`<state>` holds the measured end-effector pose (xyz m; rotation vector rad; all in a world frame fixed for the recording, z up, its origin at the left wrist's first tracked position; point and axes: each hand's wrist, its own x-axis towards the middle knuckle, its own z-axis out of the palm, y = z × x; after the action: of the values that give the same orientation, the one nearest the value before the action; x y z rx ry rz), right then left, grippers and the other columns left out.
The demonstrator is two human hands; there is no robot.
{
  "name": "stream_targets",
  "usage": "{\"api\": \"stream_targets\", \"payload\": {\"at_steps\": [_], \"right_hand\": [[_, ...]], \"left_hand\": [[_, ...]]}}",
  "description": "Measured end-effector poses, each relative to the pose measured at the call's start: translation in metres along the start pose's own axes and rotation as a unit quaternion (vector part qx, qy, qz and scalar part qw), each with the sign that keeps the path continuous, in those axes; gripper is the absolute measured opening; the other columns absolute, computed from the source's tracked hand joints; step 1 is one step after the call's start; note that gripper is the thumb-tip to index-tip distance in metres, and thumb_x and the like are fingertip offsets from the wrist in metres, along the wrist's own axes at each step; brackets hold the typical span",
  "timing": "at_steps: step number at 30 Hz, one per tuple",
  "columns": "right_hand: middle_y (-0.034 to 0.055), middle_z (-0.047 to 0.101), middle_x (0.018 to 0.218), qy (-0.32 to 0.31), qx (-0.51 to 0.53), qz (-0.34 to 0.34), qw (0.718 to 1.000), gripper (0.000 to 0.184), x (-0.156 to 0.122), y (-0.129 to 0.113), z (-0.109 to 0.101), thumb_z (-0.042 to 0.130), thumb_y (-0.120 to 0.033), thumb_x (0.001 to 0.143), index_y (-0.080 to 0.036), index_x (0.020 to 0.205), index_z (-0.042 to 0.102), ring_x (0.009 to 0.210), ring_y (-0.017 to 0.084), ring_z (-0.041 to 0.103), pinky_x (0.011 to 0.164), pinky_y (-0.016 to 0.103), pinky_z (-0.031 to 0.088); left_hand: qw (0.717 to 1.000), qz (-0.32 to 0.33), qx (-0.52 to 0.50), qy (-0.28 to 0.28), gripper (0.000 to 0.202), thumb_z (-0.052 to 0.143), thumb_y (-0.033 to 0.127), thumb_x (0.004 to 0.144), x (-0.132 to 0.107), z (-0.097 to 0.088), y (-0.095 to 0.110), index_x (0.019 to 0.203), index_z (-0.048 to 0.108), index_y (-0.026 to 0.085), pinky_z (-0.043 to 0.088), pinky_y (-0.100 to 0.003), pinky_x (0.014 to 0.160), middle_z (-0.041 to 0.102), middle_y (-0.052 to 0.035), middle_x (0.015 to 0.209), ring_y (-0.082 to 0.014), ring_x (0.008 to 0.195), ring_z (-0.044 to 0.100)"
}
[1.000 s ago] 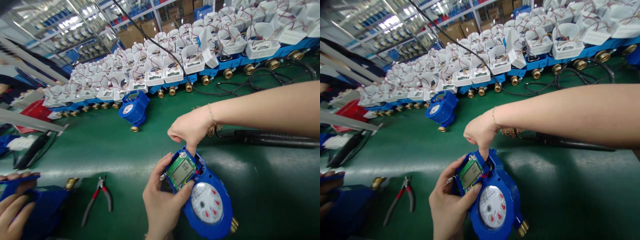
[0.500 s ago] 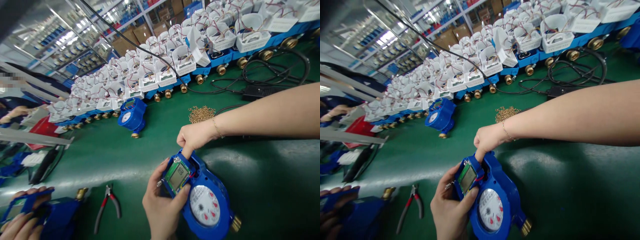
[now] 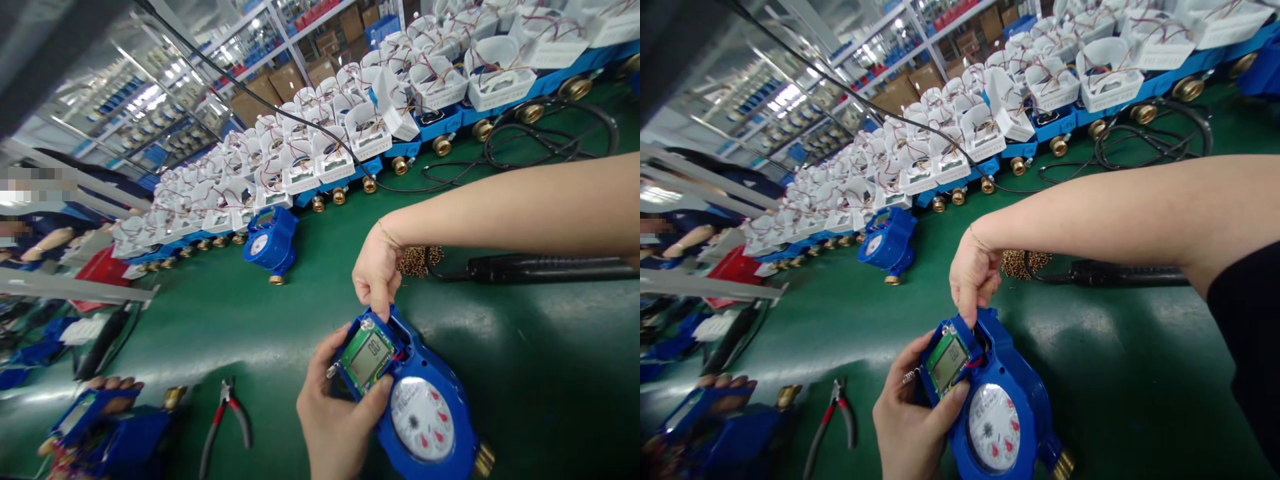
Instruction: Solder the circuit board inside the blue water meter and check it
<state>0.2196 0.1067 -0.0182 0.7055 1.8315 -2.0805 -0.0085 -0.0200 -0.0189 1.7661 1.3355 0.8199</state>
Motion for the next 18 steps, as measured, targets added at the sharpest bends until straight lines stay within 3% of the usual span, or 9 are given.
{"api": "stream_targets", "payload": {"at_steps": [5, 9, 12, 14, 16, 18], "right_hand": [[-0.0039, 0.055, 0.056, 0.025, -0.010, -0.008, 1.000, 0.019, -0.035, -0.003, -0.001, 0.073, -0.029, 0.077, -0.013, 0.076, 0.061, 0.050, 0.009, 0.050, 0.052, 0.019, 0.038], [-0.0044, 0.056, 0.066, 0.130, -0.028, -0.059, 0.989, 0.020, -0.059, -0.014, 0.033, 0.066, -0.033, 0.085, -0.014, 0.087, 0.060, 0.059, 0.007, 0.052, 0.054, 0.016, 0.039], [-0.0023, 0.057, 0.080, 0.298, -0.101, -0.119, 0.942, 0.036, -0.059, -0.011, 0.073, 0.075, -0.035, 0.078, -0.015, 0.103, 0.059, 0.068, 0.009, 0.052, 0.057, 0.018, 0.041], [0.0028, 0.056, 0.102, 0.385, -0.129, -0.151, 0.901, 0.053, -0.052, -0.001, 0.095, 0.077, -0.039, 0.076, -0.017, 0.119, 0.056, 0.086, 0.012, 0.054, 0.070, 0.021, 0.046], [0.0057, 0.050, 0.118, 0.414, -0.119, -0.185, 0.883, 0.057, -0.043, 0.013, 0.109, 0.071, -0.041, 0.082, -0.020, 0.131, 0.051, 0.106, 0.016, 0.051, 0.088, 0.026, 0.046], [0.0061, 0.046, 0.124, 0.412, -0.087, -0.206, 0.883, 0.055, -0.034, 0.025, 0.115, 0.064, -0.043, 0.087, -0.023, 0.136, 0.048, 0.115, 0.017, 0.047, 0.099, 0.030, 0.042]], "left_hand": [[1.000, 0.006, 0.005, -0.008, 0.060, 0.084, 0.036, 0.062, -0.001, 0.000, -0.001, 0.115, 0.062, 0.021, 0.054, -0.040, 0.095, 0.067, -0.0072, 0.113, -0.0268, 0.105, 0.065], [1.000, 0.010, 0.010, -0.026, 0.060, 0.083, 0.034, 0.064, -0.001, 0.002, 0.002, 0.118, 0.059, 0.023, 0.052, -0.041, 0.097, 0.066, -0.0068, 0.115, -0.0262, 0.105, 0.064], [0.999, 0.029, 0.010, -0.036, 0.056, 0.082, 0.033, 0.067, 0.000, 0.004, 0.007, 0.116, 0.058, 0.025, 0.050, -0.040, 0.097, 0.064, -0.0055, 0.117, -0.0256, 0.109, 0.061], [0.998, 0.057, 0.024, -0.031, 0.053, 0.082, 0.034, 0.067, 0.001, 0.004, 0.009, 0.114, 0.059, 0.026, 0.047, -0.041, 0.100, 0.059, -0.0053, 0.122, -0.0263, 0.117, 0.055], [0.996, 0.075, 0.035, -0.028, 0.051, 0.082, 0.036, 0.067, 0.002, 0.004, 0.010, 0.112, 0.059, 0.026, 0.045, -0.042, 0.102, 0.055, -0.0053, 0.125, -0.0264, 0.122, 0.051], [0.996, 0.074, 0.033, -0.037, 0.051, 0.081, 0.038, 0.068, 0.003, 0.003, 0.010, 0.113, 0.058, 0.027, 0.044, -0.042, 0.102, 0.054, -0.0049, 0.125, -0.0254, 0.120, 0.051]]}}
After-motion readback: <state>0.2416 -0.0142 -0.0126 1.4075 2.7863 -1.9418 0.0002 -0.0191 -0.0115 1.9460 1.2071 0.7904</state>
